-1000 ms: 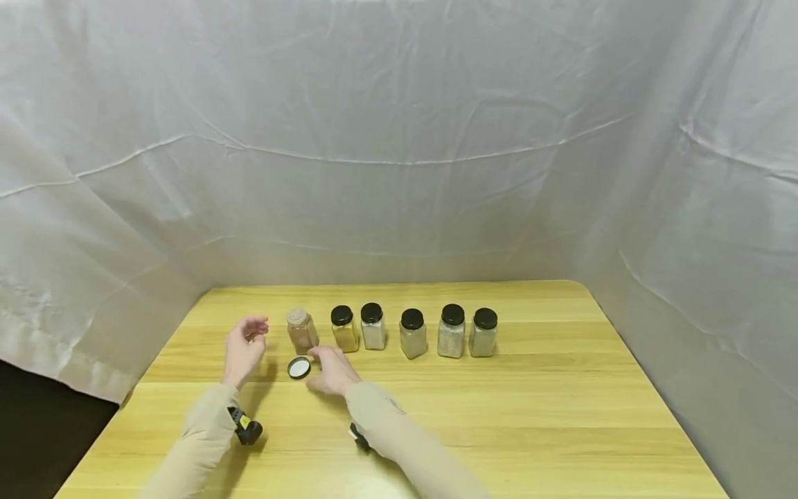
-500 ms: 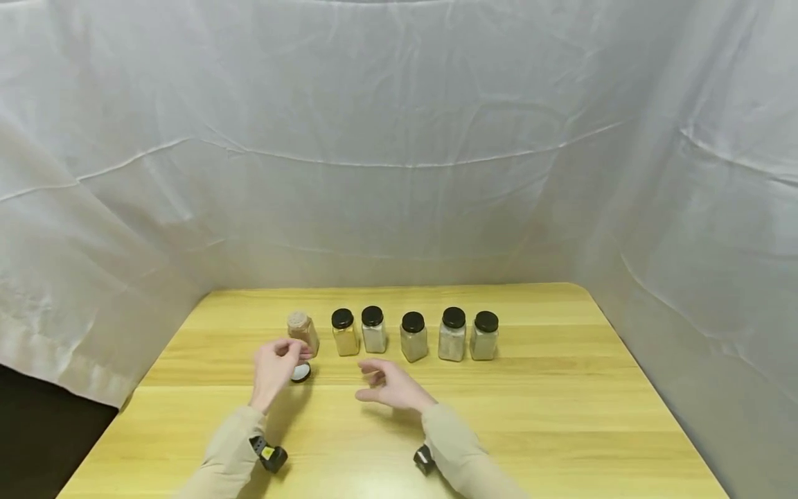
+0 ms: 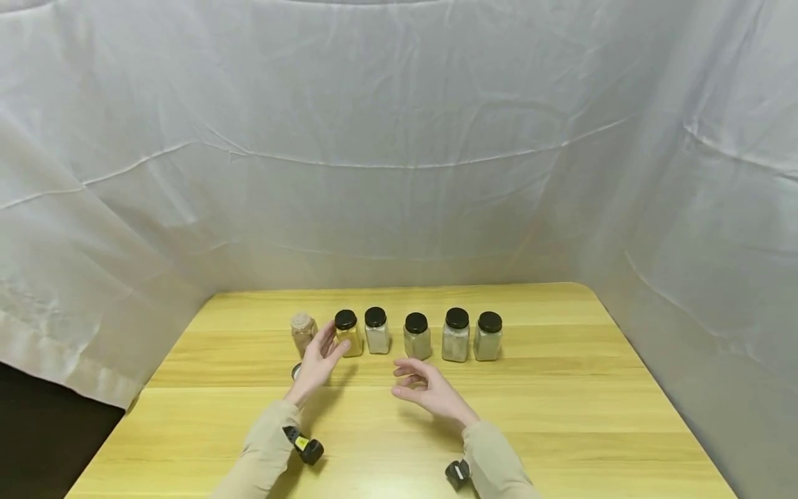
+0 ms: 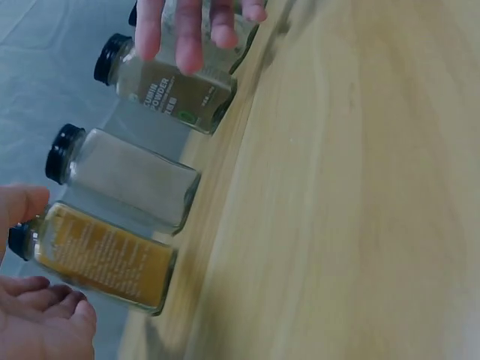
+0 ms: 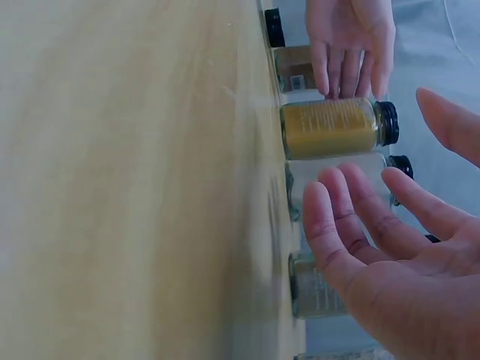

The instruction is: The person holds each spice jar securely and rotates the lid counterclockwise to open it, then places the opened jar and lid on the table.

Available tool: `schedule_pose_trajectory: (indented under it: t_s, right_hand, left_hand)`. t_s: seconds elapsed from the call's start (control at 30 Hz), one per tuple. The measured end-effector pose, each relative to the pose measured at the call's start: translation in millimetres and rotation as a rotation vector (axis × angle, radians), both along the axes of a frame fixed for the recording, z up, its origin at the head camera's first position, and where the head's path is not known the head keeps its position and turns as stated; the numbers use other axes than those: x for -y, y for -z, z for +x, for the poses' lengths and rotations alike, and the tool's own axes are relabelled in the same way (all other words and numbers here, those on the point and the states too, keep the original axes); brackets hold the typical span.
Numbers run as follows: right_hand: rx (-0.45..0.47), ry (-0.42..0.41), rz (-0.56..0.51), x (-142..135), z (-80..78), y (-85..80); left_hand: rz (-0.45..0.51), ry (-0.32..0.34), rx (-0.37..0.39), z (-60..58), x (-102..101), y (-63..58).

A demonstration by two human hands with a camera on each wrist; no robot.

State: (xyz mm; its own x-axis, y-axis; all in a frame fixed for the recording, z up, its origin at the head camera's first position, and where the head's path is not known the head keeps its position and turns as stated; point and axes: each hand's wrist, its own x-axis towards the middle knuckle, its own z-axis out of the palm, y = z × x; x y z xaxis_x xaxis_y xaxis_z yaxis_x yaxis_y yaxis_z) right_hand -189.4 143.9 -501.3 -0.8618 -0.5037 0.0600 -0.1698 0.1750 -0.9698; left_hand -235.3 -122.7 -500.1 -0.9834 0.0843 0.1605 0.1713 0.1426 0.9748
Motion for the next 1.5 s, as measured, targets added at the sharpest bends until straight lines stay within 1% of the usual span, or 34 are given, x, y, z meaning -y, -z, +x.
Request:
schedule_pose_trajectory:
  t_s: [0.07,0.23,0.33,0.53,0.73,0.87,0.97,1.03,1.2,1.33,1.5]
  right_hand:
    - [0.002,0.004,-0.007,-1.8,0.6,1.5]
    - [0.044,0.027,-0.034,-5.7,1.6,3.5]
    - [0.051,0.035,-0.049,-8.3,2.1,3.4]
    - [0.045,0.032,-0.061,-10.7,2.4,3.1]
    - [0.05,0.034,-0.064,-9.6,2.8,2.4]
    - [0.044,0.036,-0.062,-8.6,3.2,2.2]
    - [0.042,0.036,-0.063,-8.2,3.6,1.9]
    - [0.042,0.035,-0.065,-8.1,4.0,1.5]
    - [0.038,0.043,-0.068,-8.4,5.1,-0.2]
    - [-0.001,0.07,-0.07,-8.2,5.2,0.0]
    - [-0.072,0.137,-0.064,-5.4,5.1,-2.3]
  left_hand:
    - [-0.011,0.003,-0.004,-4.1,-2.6,2.6]
    - [-0.027,-0.032,-0.033,-13.0,-8.6,6.3]
    - [-0.027,-0.037,-0.049,-17.5,-11.4,7.3]
    - [-0.027,-0.064,-0.037,-20.3,-14.5,6.2]
    - [-0.043,-0.079,-0.08,-19.2,-15.0,7.7]
    - [-0.052,-0.087,-0.071,-14.9,-15.1,8.9]
    - [-0.079,-0.077,-0.062,-10.2,-14.4,9.5]
    - [-0.1,-0.068,-0.067,-7.4,-13.8,10.7]
    - [-0.117,-0.044,-0.084,0.2,-14.6,13.6]
    - [-0.107,-0.019,-0.091,8.2,-17.8,13.4]
    - [-0.089,0.022,-0.099,15.9,-24.8,11.8]
